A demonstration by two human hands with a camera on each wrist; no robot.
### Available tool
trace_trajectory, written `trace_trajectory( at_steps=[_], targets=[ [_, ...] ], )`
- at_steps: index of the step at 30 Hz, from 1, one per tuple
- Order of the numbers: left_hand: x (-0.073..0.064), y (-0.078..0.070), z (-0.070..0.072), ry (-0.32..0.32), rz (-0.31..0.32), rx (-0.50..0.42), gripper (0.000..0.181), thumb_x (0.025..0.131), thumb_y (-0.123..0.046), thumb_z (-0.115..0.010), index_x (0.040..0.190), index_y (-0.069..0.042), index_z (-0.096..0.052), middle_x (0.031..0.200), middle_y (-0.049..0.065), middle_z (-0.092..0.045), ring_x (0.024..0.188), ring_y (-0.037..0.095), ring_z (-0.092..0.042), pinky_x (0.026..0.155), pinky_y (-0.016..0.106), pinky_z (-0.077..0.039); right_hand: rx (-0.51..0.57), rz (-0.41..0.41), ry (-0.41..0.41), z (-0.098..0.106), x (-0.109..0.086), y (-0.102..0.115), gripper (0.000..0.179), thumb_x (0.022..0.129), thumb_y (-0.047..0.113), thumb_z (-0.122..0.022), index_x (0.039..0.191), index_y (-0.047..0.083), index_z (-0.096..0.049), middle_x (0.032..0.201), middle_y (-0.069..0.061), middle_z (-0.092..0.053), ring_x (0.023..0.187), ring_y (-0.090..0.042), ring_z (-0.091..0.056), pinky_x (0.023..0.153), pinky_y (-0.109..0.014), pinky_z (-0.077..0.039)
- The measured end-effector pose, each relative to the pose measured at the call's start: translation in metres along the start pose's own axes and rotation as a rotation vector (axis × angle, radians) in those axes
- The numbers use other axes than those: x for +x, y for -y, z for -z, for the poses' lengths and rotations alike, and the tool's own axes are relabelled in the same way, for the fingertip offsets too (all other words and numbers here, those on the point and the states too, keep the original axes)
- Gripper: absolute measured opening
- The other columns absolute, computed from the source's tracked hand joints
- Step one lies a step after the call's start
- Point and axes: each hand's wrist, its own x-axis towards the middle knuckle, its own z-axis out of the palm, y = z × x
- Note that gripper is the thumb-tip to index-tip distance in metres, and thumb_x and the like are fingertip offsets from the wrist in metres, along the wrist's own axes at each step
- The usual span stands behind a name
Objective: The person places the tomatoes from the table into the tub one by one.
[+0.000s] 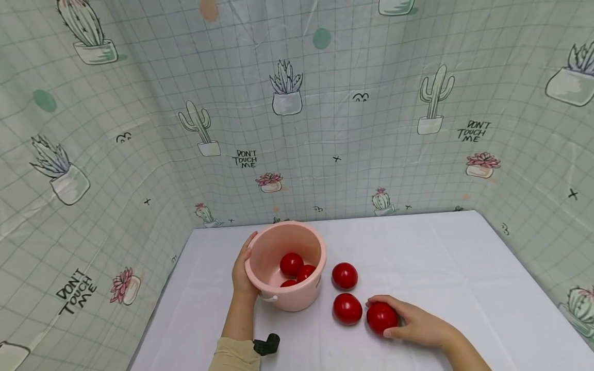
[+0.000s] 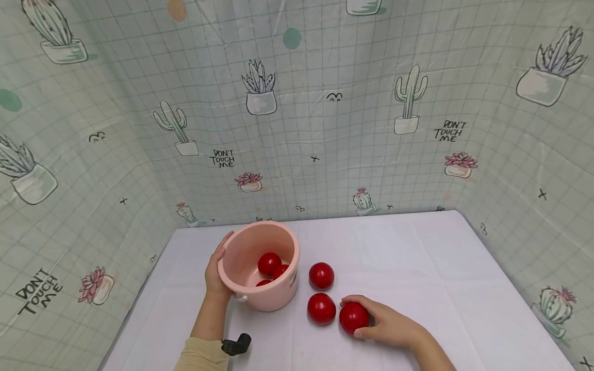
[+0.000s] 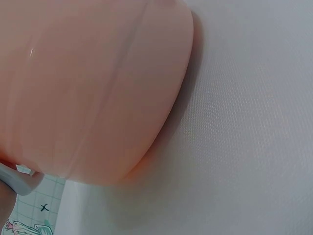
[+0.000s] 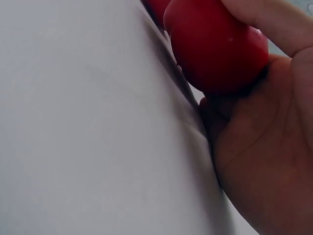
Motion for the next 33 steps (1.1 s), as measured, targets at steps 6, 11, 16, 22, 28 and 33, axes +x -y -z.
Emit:
trace_trajectory(
  at_steps=[6, 11, 16, 22, 28, 33],
  targets=[
    [0.0, 0.0, 0.0, -0.004, 0.004, 0.006, 0.048, 0.101, -0.028, -0.034, 0.147, -0.028, -0.045, 0.153, -0.008, -0.045, 0.142, 0.017, -0.038, 0.121, 0.043, -0.029, 0.091, -0.011, 0.039, 0.01, 0.001, 0.003, 0.059, 0.092, 0.029, -0.067, 0.146, 0.026, -0.041, 0.14, -0.005, -0.05, 0.118, -0.002, -0.05, 0.094, -0.02, -0.048],
    [0.0, -0.001, -0.001, -0.01, 0.009, -0.006, 0.048, 0.1, -0.028, -0.035, 0.147, -0.028, -0.046, 0.153, -0.008, -0.045, 0.142, 0.017, -0.039, 0.12, 0.043, -0.03, 0.093, 0.023, 0.055, 0.021, 0.002, 0.01, 0.06, 0.093, 0.026, -0.066, 0.147, 0.021, -0.04, 0.139, -0.008, -0.05, 0.117, -0.003, -0.052, 0.091, -0.023, -0.051],
    [0.0, -0.001, 0.0, -0.004, 0.003, -0.009, 0.048, 0.101, -0.027, -0.033, 0.147, -0.027, -0.045, 0.153, -0.007, -0.045, 0.142, 0.017, -0.039, 0.121, 0.043, -0.029, 0.093, 0.049, 0.065, 0.034, 0.007, 0.019, 0.059, 0.094, 0.026, -0.065, 0.147, 0.019, -0.039, 0.14, -0.012, -0.049, 0.117, -0.002, -0.052, 0.089, -0.024, -0.052],
    [0.0, -0.001, 0.001, 0.002, -0.005, -0.007, 0.048, 0.101, -0.026, -0.032, 0.148, -0.025, -0.045, 0.154, -0.006, -0.044, 0.142, 0.017, -0.039, 0.121, 0.043, -0.028, 0.084, 0.042, 0.066, 0.048, 0.014, 0.029, 0.059, 0.093, 0.026, -0.065, 0.146, 0.022, -0.04, 0.142, -0.013, -0.047, 0.117, 0.004, -0.05, 0.091, -0.023, -0.052],
    [0.001, 0.0, 0.001, 0.001, -0.006, 0.004, 0.049, 0.101, -0.027, -0.031, 0.148, -0.026, -0.044, 0.154, -0.006, -0.043, 0.143, 0.017, -0.037, 0.122, 0.043, -0.026, 0.048, 0.038, 0.053, 0.062, 0.018, 0.04, 0.06, 0.092, 0.026, -0.067, 0.145, 0.024, -0.04, 0.142, -0.009, -0.048, 0.123, -0.013, -0.052, 0.09, -0.024, -0.053],
    [0.001, 0.0, 0.001, 0.012, -0.004, 0.011, 0.049, 0.101, -0.027, -0.03, 0.149, -0.026, -0.043, 0.156, -0.005, -0.042, 0.143, 0.018, -0.037, 0.122, 0.044, -0.026, 0.053, 0.063, 0.046, 0.076, 0.022, 0.052, 0.062, 0.09, 0.022, -0.068, 0.145, 0.021, -0.039, 0.143, -0.013, -0.047, 0.126, -0.034, -0.048, 0.089, -0.025, -0.055]
  ],
)
